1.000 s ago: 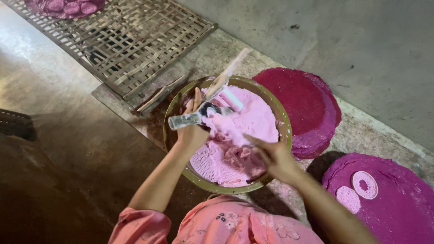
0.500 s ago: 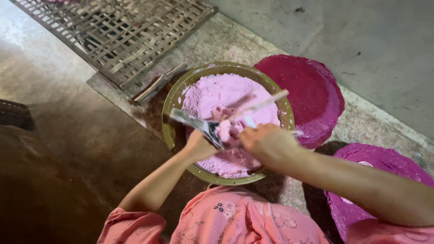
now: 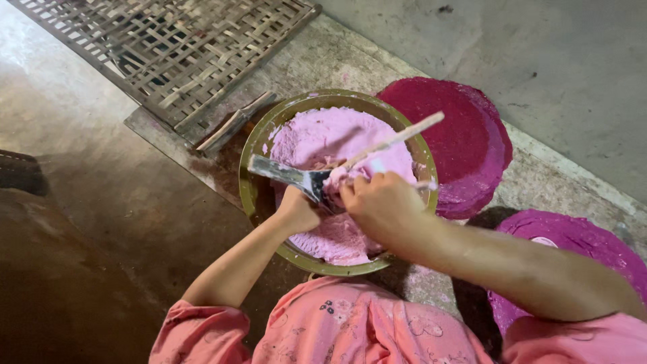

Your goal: The person fills a handheld extruder press with pink paste from a large basin using a small scraper, then squeezes the tool to extrude round paste discs onto round magenta drying boards. They place each disc with their hand, arrange the finished boards aside, and repeat the filling and extruding cycle.

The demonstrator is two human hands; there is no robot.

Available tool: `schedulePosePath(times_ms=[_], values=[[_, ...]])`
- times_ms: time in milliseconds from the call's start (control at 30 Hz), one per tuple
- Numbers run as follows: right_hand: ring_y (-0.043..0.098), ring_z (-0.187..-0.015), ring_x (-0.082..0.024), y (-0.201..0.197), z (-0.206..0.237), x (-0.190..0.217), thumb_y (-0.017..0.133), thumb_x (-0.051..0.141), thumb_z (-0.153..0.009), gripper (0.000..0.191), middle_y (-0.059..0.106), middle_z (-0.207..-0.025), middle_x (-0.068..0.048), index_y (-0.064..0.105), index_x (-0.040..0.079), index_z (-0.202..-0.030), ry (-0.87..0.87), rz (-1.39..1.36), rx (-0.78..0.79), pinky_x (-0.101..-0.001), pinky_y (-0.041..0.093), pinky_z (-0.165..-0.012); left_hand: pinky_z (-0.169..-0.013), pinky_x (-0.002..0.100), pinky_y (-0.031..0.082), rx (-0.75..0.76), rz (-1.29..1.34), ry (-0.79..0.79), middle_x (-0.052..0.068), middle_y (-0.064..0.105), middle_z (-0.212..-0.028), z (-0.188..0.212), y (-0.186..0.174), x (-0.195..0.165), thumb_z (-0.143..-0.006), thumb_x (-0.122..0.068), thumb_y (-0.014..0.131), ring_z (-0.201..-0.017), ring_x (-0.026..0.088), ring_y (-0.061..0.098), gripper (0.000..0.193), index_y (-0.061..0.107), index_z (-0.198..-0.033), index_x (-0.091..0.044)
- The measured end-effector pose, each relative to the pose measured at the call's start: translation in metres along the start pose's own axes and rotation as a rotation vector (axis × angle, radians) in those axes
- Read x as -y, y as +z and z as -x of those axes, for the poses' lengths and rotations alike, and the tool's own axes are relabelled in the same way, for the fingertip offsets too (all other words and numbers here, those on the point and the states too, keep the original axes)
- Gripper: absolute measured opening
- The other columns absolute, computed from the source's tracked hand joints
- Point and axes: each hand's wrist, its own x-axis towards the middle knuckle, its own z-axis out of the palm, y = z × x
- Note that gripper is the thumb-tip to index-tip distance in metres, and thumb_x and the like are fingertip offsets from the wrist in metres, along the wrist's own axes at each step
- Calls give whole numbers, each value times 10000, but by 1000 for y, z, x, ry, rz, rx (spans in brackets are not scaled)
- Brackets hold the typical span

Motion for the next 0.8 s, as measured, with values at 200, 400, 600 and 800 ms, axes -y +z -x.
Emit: schedulePosePath(times_ms=[200, 400, 600, 800], values=[[723, -679, -282, -25, 38, -28, 642, 156, -840, 149, 695, -784, -99, 664, 82, -968, 135, -141, 25, -413, 573, -552, -836, 431, 586, 337, -347, -730, 52, 712, -1301, -6, -30, -6, -1063, -368, 487, -1055, 266, 737, 354, 768, -1235, -238], [722, -650, -261, -28, 5, -1, 649, 187, -784, 254, 694, -825, -94, 652, 75, -1011, 79, 24, 0, -369, 574, -546, -952, 466, 548, -26, -712, 135, 134, 555, -1527, -9, -27, 10, -717, -218, 759, -1265, 382, 614, 679, 632, -1373, -96], [734, -675, -244, -2, 21, -10, 639, 120, -824, 236, 690, -825, -83, 667, 80, -1054, 119, -67, -40, -363, 572, -532, -875, 435, 547, 89, -322, -500, 143, 572, -1401, -8, -24, 10, -794, -414, 869, -1070, 286, 651, 708, 582, -1385, -150], [705, -687, -226, -21, 61, -48, 674, 122, -786, 240, 655, -757, -39, 708, 153, -1021, 187, -42, -170, -371, 544, -581, -965, 410, 594, -76, -52, -78, 101, 692, -1324, -9, -48, 14, -874, -303, 740, -1110, 211, 709, 387, 676, -1202, -107]])
